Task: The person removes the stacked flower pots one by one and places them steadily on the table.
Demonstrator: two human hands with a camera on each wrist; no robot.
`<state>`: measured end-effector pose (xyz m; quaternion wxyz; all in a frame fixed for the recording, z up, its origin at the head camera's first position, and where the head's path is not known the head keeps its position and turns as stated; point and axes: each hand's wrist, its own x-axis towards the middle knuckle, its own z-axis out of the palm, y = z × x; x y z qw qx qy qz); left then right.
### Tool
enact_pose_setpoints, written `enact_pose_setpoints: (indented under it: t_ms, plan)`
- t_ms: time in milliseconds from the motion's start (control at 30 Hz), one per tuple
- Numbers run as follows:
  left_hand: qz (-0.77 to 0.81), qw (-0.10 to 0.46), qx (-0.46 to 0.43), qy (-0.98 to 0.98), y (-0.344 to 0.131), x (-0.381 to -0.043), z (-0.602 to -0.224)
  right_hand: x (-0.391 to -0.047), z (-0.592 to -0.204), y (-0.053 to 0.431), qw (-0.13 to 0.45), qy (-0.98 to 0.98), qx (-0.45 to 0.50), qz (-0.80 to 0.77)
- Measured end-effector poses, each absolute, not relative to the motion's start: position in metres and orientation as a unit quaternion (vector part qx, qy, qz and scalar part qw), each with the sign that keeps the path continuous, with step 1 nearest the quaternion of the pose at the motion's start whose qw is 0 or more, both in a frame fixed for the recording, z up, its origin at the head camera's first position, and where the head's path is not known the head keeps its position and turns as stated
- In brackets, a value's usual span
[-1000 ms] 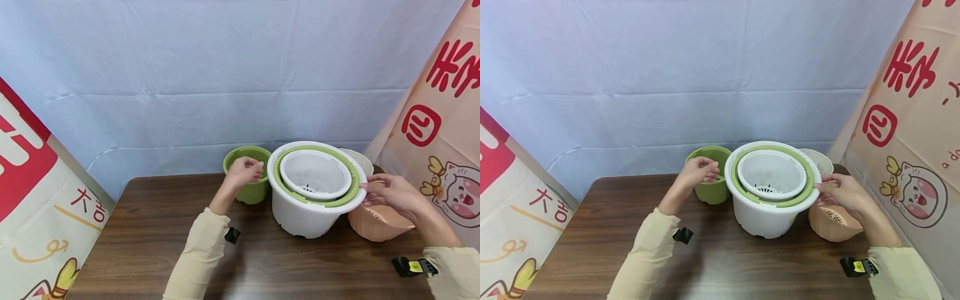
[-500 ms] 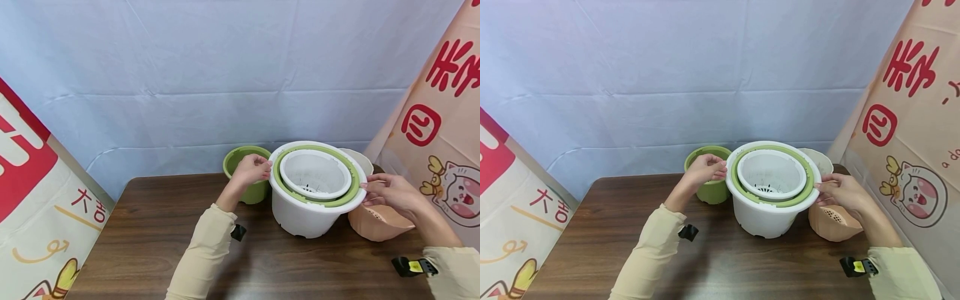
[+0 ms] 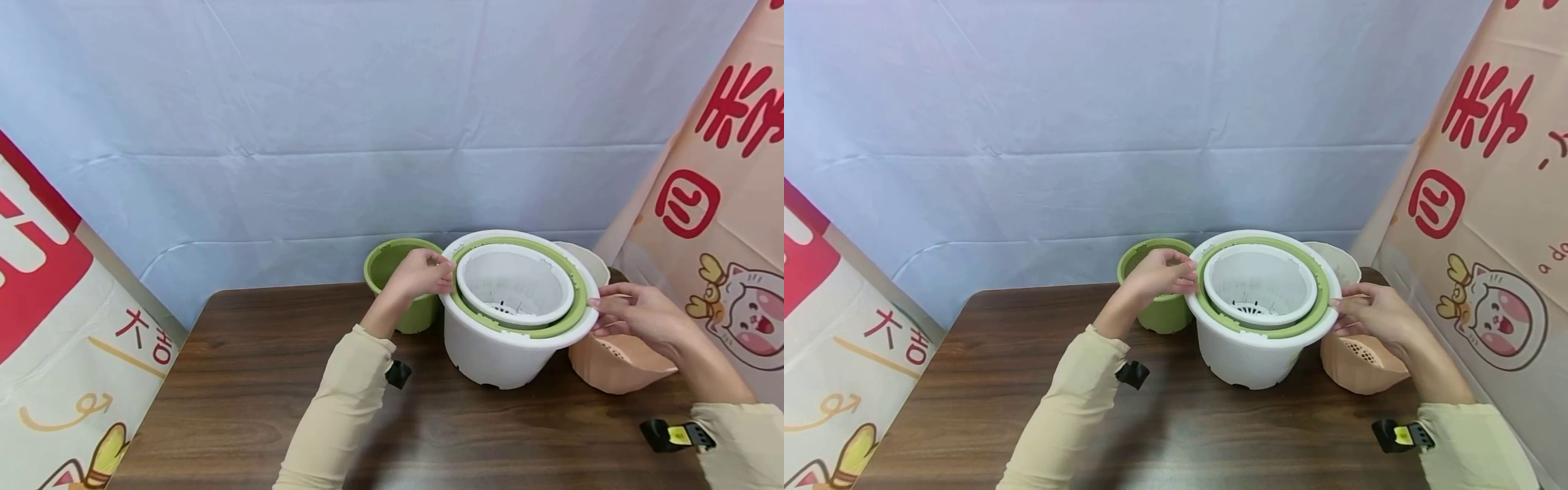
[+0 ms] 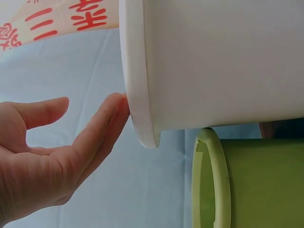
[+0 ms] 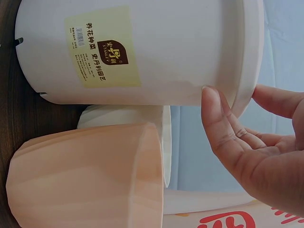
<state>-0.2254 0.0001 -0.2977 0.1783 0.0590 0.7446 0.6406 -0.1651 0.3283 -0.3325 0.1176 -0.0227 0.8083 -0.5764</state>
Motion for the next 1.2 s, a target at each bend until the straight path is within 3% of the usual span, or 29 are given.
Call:
enact_pose_setpoints:
  t_ms: [467, 1200]
  plan:
    - [0.607, 0.233, 0.057, 0.758, 0.0041, -0.2315, -0.293, -0.1651, -0.3331, 0.3262, 0.117, 0.808, -0.023, -0.577]
    - [0.57, 0.272, 0.08, 0.771, 0.0103, -0.2348, -0.2894, -0.1641, -0.3315, 0.3267, 0.121, 0.815, -0.02, -0.567]
